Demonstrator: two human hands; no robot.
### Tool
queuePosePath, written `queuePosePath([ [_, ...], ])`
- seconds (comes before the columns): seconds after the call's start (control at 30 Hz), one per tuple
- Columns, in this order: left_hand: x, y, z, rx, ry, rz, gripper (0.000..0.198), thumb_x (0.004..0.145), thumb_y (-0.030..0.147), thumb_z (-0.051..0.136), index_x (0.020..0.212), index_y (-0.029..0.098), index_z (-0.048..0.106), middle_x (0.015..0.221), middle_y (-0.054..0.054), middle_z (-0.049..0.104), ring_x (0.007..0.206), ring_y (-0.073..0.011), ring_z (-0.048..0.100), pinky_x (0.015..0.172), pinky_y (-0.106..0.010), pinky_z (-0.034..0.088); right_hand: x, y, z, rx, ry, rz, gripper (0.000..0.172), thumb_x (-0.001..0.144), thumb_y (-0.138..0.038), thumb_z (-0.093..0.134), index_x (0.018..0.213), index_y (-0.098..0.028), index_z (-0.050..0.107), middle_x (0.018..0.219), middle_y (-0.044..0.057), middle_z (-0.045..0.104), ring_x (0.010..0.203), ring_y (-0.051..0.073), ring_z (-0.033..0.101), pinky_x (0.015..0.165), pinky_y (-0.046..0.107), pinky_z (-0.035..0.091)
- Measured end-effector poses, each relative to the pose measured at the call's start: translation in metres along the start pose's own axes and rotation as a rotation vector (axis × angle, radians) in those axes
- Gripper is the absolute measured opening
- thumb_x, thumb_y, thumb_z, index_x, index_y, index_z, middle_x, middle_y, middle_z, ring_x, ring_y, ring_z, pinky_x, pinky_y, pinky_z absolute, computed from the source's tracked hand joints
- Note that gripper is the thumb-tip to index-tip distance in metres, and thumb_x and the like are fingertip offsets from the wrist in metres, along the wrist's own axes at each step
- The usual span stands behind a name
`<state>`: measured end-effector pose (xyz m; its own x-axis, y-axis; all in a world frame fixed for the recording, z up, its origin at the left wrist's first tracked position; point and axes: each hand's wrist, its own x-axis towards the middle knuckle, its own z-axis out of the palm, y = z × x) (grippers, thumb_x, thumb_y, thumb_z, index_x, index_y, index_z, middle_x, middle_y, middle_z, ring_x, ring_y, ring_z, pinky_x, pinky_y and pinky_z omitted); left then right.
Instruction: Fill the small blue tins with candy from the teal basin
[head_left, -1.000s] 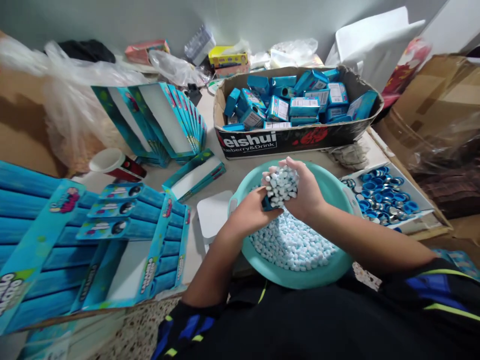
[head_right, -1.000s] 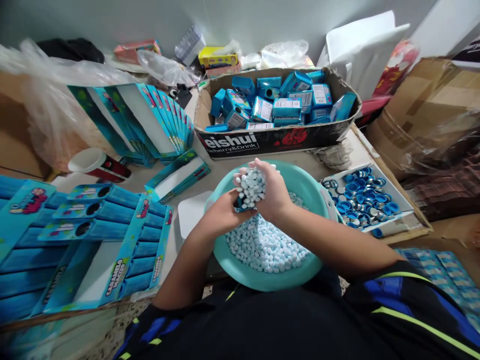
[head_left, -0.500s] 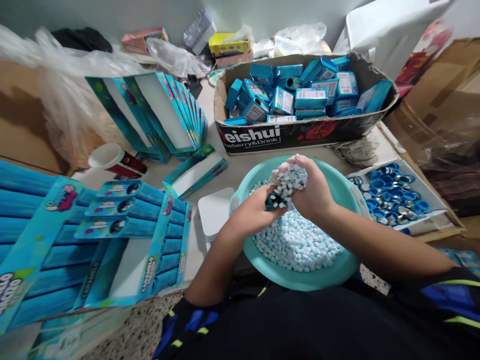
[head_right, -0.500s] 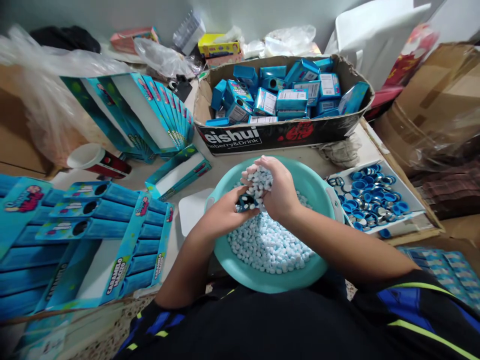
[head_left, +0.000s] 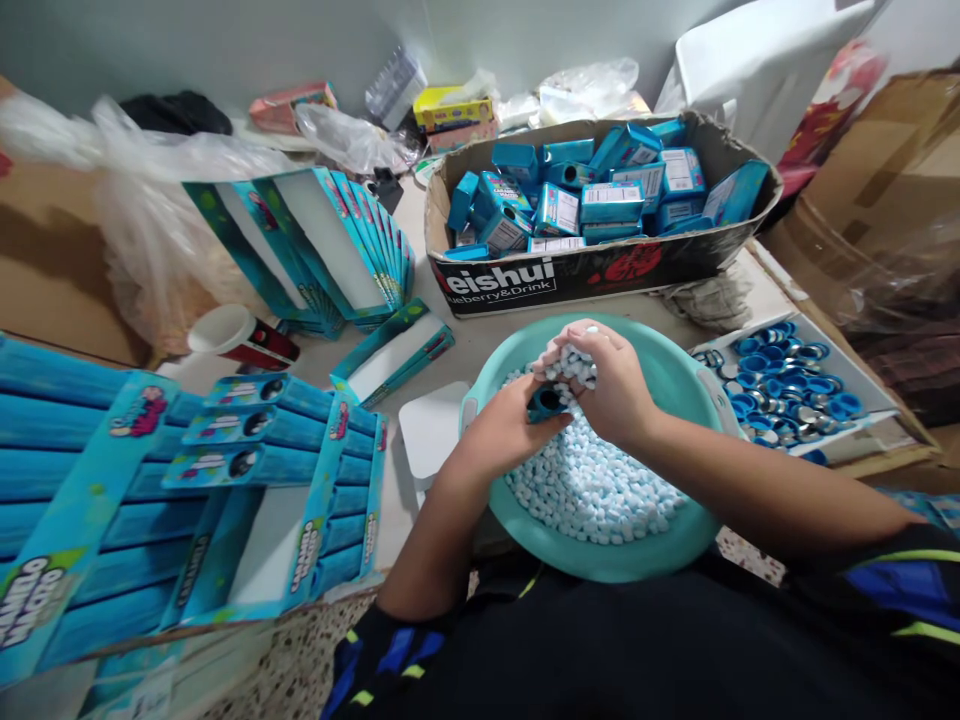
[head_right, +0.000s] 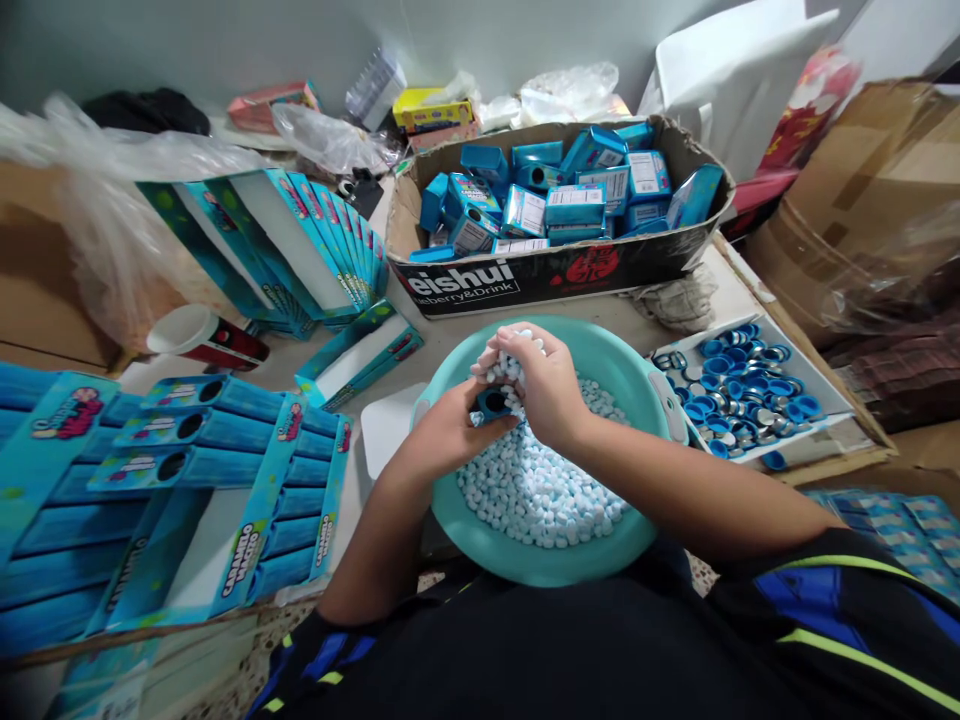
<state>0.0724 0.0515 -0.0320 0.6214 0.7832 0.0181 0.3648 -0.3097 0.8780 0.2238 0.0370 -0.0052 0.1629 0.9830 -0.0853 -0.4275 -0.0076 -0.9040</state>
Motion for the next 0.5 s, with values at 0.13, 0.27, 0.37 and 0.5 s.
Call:
queuePosePath([
  [0.13,-0.0001,-0.0016,-0.0005,0.028,0.004,0.008,0.057,0.088,0.031,0.074,0.143,0.022,0.061,0.144,-0.009,0.068,0.135,-0.0361,0.062,0.117,-0.050,0.052,0.0000,0.0037,-0.0003,0.034,-0.020,-0.030,0.026,0.081,-0.048,0.072,0.079,-0.025,0.060,0.069,-0.001,0.063,0.078,0.023,0.070,0.075,0.038,0.060],
  [0.27,-0.0009,-0.0010,-0.0009,0.055,-0.015,0.011,0.065,0.090,0.029,0.072,0.152,0.020,0.053,0.148,-0.010,0.065,0.140,-0.0379,0.058,0.120,-0.052,0.049,0.0003,0.0067,-0.0012,0.077,-0.047,-0.027,0.023,0.081,-0.044,0.074,0.078,-0.023,0.063,0.071,-0.002,0.064,0.066,0.018,0.066,0.072,0.036,0.059],
  [0.37,-0.0007,0.0010,-0.0012,0.047,-0.030,-0.001,0.063,0.090,0.031,0.072,0.150,0.021,0.055,0.150,-0.010,0.064,0.141,-0.0370,0.058,0.121,-0.053,0.048,0.0014,0.0076,-0.0022,0.067,-0.024,-0.020,0.023,0.080,-0.042,0.076,0.076,-0.023,0.064,0.072,-0.001,0.065,0.066,0.016,0.064,0.071,0.033,0.057],
  [0.5,0.0002,0.0041,-0.0010,0.008,-0.034,-0.015,0.056,0.089,0.031,0.072,0.143,0.023,0.059,0.145,-0.009,0.067,0.136,-0.0336,0.062,0.119,-0.049,0.050,0.0020,0.0076,-0.0031,0.007,-0.014,-0.025,0.023,0.079,-0.042,0.074,0.073,-0.022,0.064,0.072,-0.001,0.064,0.070,0.017,0.064,0.070,0.032,0.055],
])
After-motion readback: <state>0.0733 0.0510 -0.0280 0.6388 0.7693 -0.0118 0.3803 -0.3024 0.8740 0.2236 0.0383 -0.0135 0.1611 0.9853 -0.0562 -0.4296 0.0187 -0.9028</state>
